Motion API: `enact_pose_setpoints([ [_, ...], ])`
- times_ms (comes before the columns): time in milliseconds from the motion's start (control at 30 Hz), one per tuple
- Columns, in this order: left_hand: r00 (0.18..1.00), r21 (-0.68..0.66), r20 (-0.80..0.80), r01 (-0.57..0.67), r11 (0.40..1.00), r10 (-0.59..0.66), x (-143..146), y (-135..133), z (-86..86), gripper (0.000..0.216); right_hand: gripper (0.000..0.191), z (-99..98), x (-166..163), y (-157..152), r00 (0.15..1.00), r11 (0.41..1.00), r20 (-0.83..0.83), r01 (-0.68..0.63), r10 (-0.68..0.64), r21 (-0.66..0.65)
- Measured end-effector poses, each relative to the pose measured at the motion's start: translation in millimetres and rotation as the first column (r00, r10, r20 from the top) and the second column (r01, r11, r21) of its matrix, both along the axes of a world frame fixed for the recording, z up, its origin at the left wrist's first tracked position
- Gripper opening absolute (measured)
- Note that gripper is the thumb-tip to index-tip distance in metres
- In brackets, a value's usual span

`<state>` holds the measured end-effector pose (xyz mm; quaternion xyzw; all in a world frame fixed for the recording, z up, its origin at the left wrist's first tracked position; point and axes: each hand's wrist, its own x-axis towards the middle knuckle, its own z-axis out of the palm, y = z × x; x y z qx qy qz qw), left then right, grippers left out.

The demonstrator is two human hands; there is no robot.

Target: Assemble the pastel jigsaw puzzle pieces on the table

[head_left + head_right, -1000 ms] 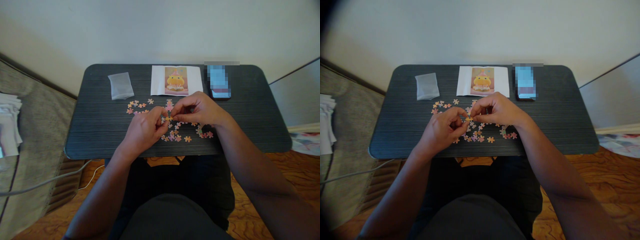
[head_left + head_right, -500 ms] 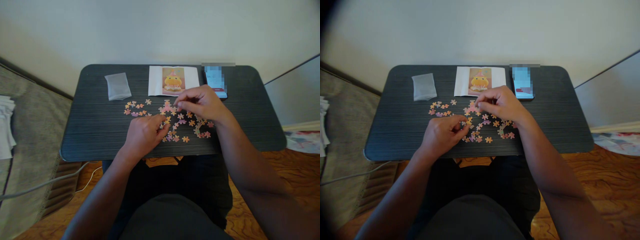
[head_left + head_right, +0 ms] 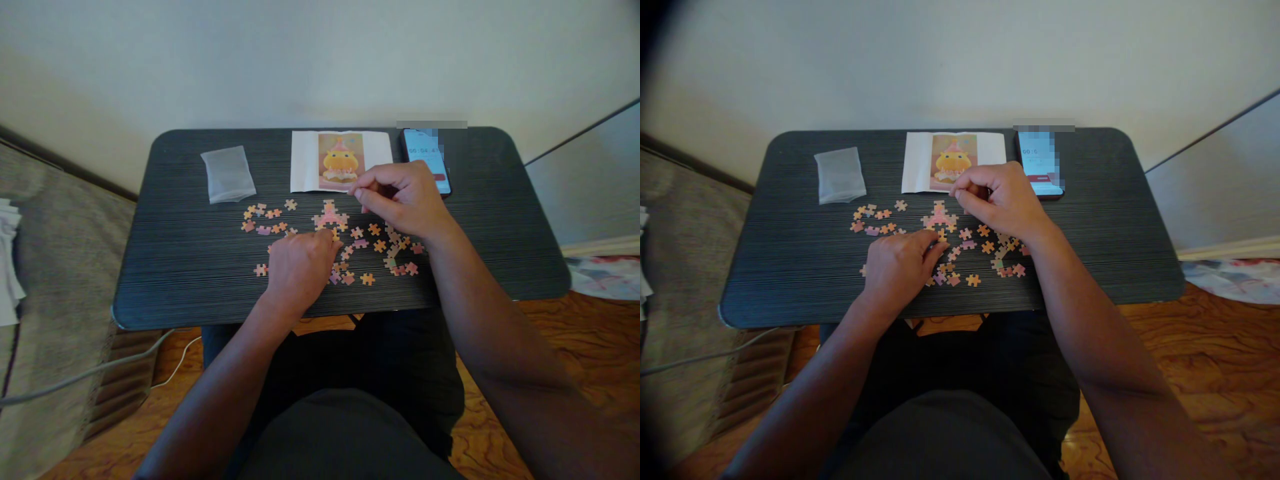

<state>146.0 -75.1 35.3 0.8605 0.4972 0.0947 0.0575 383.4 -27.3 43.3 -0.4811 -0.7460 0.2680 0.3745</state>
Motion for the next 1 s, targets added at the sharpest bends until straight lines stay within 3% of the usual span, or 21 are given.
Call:
enact_pose_setpoints([
  [433,0.998,0.058,0.043,0.045,0.997,-0.047,0.3,3.0,-10.9,0.031,0.018,3.3,-0.6,-2.2,0.999,0.999,-0.015,-0.035,0.034,-0.018],
  [1000,0.999,0.133,0.043,-0.010,0.991,0.004,-17.5,-6.4,-3.6,0.026,0.020,2.2,1.1,-2.2,0.998,0.998,0.037,-0.059,0.058,0.004],
])
